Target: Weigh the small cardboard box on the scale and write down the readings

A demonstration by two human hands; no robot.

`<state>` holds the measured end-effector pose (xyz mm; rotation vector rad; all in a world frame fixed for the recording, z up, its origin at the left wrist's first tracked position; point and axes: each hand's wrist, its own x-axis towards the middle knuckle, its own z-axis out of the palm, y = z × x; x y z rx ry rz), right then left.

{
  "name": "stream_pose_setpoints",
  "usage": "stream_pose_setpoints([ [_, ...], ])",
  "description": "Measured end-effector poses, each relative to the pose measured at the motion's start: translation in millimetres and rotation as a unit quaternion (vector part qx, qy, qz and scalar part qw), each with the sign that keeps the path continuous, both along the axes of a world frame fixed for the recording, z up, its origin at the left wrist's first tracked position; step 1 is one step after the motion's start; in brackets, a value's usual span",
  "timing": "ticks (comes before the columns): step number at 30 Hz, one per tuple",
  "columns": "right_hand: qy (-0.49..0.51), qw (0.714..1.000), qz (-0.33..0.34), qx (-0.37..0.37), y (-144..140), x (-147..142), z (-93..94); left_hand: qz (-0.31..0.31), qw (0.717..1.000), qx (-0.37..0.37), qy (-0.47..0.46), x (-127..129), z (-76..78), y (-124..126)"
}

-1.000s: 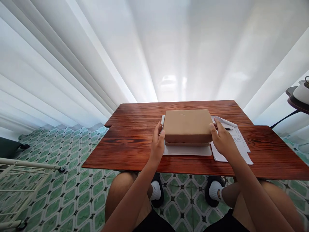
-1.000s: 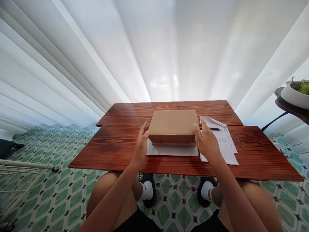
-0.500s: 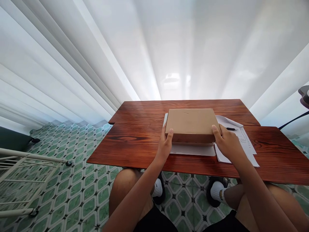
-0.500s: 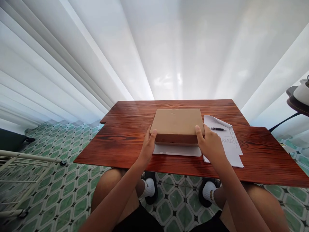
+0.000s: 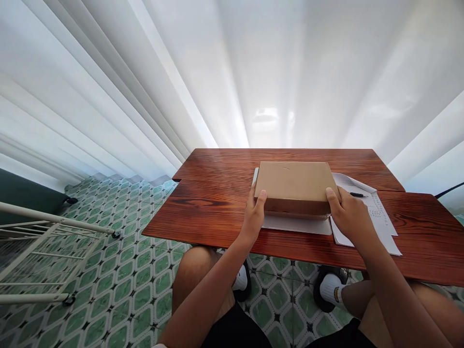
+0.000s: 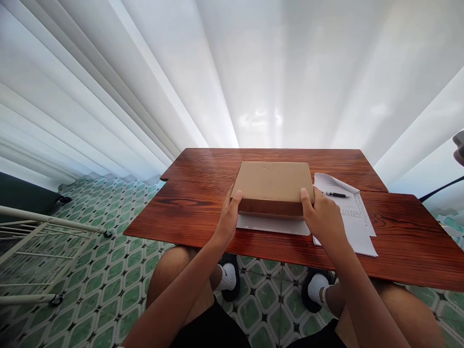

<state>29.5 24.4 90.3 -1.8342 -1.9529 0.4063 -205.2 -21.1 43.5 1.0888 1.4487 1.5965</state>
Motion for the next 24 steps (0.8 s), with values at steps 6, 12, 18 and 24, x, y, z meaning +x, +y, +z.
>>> stream_pose_setpoints([
  [6, 0.009, 1.0, 0.005, 0.011, 0, -3, -2.3, 0.003, 1.0, 0.001, -0.005, -2, 7.0, -3],
  [12, 0.031, 0.999, 0.012, 0.003, -1, -9, -5.4, 0.005, 1.0, 0.02, 0.007, -9, 16.7, -6],
  [18, 0.053, 0.998, 0.025, -0.009, 2, -19, 2.9, 0.03, 0.999, 0.025, 0.002, -20, 22.2, -8],
  [24, 0.046, 0.998, 0.053, -0.003, 11, -39, 15.2, 0.052, 0.998, 0.04, -0.022, -36, 25.8, -9],
])
